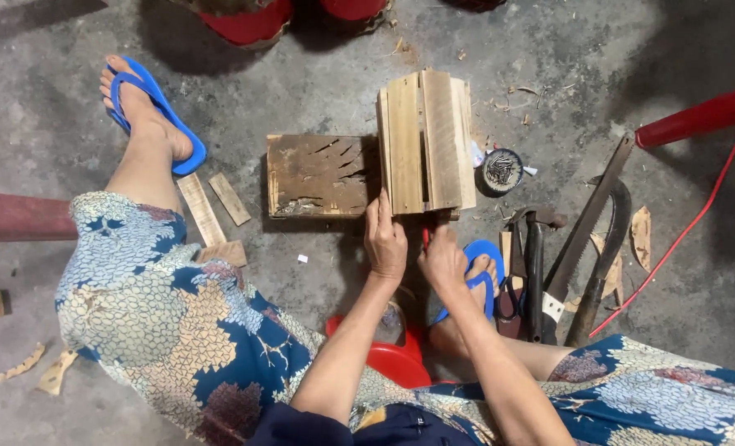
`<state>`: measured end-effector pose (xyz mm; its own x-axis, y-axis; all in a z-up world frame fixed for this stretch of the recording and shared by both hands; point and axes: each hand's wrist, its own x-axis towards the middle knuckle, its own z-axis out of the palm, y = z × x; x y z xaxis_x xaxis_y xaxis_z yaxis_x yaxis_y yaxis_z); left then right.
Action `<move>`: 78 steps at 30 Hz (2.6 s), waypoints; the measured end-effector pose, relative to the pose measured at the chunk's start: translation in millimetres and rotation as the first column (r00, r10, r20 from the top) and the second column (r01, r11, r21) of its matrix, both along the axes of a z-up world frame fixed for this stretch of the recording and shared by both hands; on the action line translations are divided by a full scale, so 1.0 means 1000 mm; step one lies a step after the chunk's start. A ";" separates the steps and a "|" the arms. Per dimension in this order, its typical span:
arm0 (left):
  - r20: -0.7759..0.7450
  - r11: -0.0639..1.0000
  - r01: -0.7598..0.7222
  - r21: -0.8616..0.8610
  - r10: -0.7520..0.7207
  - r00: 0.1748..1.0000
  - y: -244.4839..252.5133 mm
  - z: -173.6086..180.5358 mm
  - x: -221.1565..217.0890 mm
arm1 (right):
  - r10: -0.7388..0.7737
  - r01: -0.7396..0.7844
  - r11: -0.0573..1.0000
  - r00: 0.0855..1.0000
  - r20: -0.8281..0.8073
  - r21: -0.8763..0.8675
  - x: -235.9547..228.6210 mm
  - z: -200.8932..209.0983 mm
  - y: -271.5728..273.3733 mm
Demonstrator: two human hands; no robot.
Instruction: The person assembles a cylindrical wooden object by inserting nails into pre-drilled holes and bending them with pliers. They repeatedly pick nails from a small container, insert them into the wood, and use pliers to bend the nail heads to secure the pieces together.
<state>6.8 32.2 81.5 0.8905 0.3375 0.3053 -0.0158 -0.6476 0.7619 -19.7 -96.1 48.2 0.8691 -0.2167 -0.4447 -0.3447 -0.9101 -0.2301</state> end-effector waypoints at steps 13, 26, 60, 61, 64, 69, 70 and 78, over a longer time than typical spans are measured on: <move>0.010 1.000 -0.013 0.012 0.012 1.000 0.004 0.002 -0.010 | 0.025 -0.027 0.998 0.999 -0.048 -0.049 -0.004 0.009 -0.006; 0.014 0.999 -0.006 -0.038 0.006 1.000 0.000 0.011 -0.002 | -0.099 0.102 0.994 0.992 -0.080 0.030 0.015 0.055 0.003; -0.363 0.986 -0.006 -0.168 -0.056 0.930 0.098 0.010 0.093 | -0.746 0.674 -0.099 0.436 -0.503 0.732 0.002 0.056 -0.017; -0.357 0.985 -0.001 -0.172 -0.061 0.932 0.097 0.009 0.113 | -0.750 0.670 -0.099 0.436 -0.498 0.736 0.004 0.058 -0.015; -0.370 0.929 0.028 -0.368 -0.174 0.913 0.087 -0.008 0.175 | -0.634 0.622 -0.379 0.365 -0.682 0.685 0.010 0.075 -0.009; -0.632 0.687 -0.179 -0.704 -0.492 0.600 0.055 -0.060 0.256 | -0.573 0.546 -0.505 0.368 -0.732 0.669 0.023 0.122 -0.001; -0.630 0.682 -0.181 -0.708 -0.495 0.599 0.055 -0.046 0.256 | -0.577 0.547 -0.500 0.367 -0.730 0.671 0.029 0.131 -0.001; -0.576 0.548 -0.263 -0.794 -0.540 0.614 0.062 -0.004 0.243 | -0.600 0.527 -0.476 0.390 -0.698 0.704 0.042 0.133 0.011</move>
<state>249.4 94.2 77.9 0.6850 -0.1012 -0.7214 0.7278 0.1399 0.6714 22.7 -85.6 181.6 0.5606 -0.1328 -0.8174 -0.4407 0.7878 -0.4303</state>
